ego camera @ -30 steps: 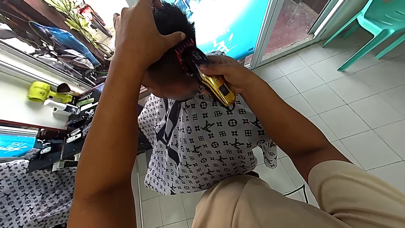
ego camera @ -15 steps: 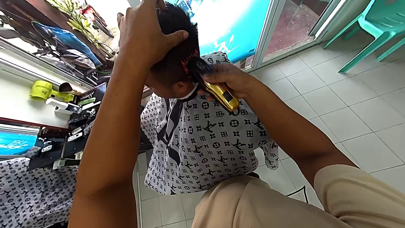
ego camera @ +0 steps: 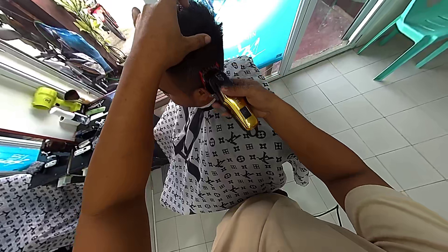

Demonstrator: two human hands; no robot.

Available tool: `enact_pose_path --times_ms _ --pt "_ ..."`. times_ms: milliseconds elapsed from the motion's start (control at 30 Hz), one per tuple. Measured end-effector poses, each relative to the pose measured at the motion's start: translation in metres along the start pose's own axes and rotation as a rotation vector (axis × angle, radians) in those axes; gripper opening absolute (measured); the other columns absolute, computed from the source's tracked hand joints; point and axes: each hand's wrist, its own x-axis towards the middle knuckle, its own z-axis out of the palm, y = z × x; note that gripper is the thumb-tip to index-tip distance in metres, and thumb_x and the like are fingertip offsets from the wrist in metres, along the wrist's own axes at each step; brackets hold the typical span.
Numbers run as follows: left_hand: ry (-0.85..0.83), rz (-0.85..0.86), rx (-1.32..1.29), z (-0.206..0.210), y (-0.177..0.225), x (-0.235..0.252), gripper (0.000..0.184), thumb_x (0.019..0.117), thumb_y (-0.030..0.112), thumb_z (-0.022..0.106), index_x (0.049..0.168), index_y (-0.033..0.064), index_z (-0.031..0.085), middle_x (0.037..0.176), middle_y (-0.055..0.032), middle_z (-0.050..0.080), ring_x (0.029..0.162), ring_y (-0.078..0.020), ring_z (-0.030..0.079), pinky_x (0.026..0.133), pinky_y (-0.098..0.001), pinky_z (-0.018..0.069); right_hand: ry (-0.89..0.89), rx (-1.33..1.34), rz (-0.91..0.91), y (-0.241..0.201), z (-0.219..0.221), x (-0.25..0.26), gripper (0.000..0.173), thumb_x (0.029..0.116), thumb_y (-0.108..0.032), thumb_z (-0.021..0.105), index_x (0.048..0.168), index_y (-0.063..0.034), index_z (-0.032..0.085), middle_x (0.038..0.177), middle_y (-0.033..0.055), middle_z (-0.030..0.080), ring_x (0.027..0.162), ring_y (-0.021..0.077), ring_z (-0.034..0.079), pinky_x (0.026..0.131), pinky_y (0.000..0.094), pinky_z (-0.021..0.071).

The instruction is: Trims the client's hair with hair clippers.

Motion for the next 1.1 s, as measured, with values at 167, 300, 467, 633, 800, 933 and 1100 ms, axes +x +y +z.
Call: enact_pose_path --times_ms 167,300,467,633,800,933,1100 --pt "-0.011 0.015 0.009 -0.001 0.0 0.001 0.076 0.0864 0.067 0.068 0.14 0.0148 0.057 0.129 -0.0225 0.064 0.127 -0.0418 0.056 0.108 -0.0684 0.0322 -0.001 0.029 -0.108 0.002 0.011 0.004 0.024 0.1042 -0.018 0.052 0.125 -0.0047 0.05 0.103 0.0128 0.07 0.089 0.0221 0.073 0.074 0.0372 0.0636" --pt "-0.044 0.076 -0.025 -0.005 -0.007 0.0 0.072 0.0899 0.062 0.067 0.141 0.0131 0.055 0.134 -0.0206 0.062 0.132 -0.0404 0.053 0.109 -0.0689 0.0306 0.029 0.057 0.009 0.013 0.014 -0.001 0.023 0.1046 -0.015 0.052 0.126 -0.0047 0.051 0.106 0.0132 0.07 0.093 0.0237 0.073 0.076 0.0383 0.0639" --pt "-0.055 0.077 -0.044 -0.005 -0.008 0.0 0.072 0.0877 0.061 0.071 0.141 0.0155 0.056 0.134 -0.0202 0.062 0.131 -0.0405 0.053 0.109 -0.0676 0.0329 0.034 0.07 -0.15 0.005 0.029 0.004 0.023 0.1036 -0.013 0.055 0.124 -0.0048 0.049 0.102 0.0108 0.069 0.089 0.0217 0.073 0.077 0.0393 0.0641" --pt "-0.088 0.144 -0.08 -0.009 -0.019 0.0 0.067 0.0923 0.055 0.069 0.143 0.0155 0.052 0.134 -0.0196 0.061 0.129 -0.036 0.057 0.107 -0.0613 0.0412 0.059 0.113 0.007 0.018 0.029 -0.001 0.025 0.1029 -0.013 0.057 0.126 -0.0047 0.051 0.107 0.0142 0.069 0.095 0.0259 0.073 0.077 0.0408 0.0641" --pt "-0.093 0.153 -0.066 -0.011 -0.015 -0.002 0.066 0.0927 0.051 0.071 0.144 0.014 0.053 0.137 -0.0222 0.06 0.133 -0.0403 0.053 0.11 -0.0644 0.0363 0.09 0.05 -0.15 0.002 0.045 0.004 0.028 0.1031 -0.013 0.057 0.128 -0.0044 0.047 0.104 0.0127 0.068 0.089 0.0225 0.073 0.076 0.0381 0.0639" --pt "-0.082 0.167 -0.07 -0.011 -0.019 -0.001 0.069 0.0915 0.055 0.07 0.146 0.0177 0.051 0.136 -0.0198 0.061 0.131 -0.0376 0.056 0.109 -0.0629 0.039 0.1 0.087 -0.032 0.017 0.041 0.0 0.03 0.1023 -0.012 0.058 0.129 -0.0045 0.047 0.107 0.0146 0.069 0.094 0.0258 0.073 0.079 0.0415 0.064" --pt "-0.057 0.177 -0.07 -0.012 -0.02 0.001 0.065 0.0923 0.057 0.068 0.14 0.0137 0.057 0.135 -0.0184 0.061 0.133 -0.036 0.053 0.111 -0.0622 0.0357 0.122 -0.089 -0.182 -0.003 0.056 0.005 0.034 0.102 -0.012 0.06 0.131 -0.0019 0.046 0.106 0.0143 0.068 0.09 0.0229 0.073 0.078 0.0389 0.0637"
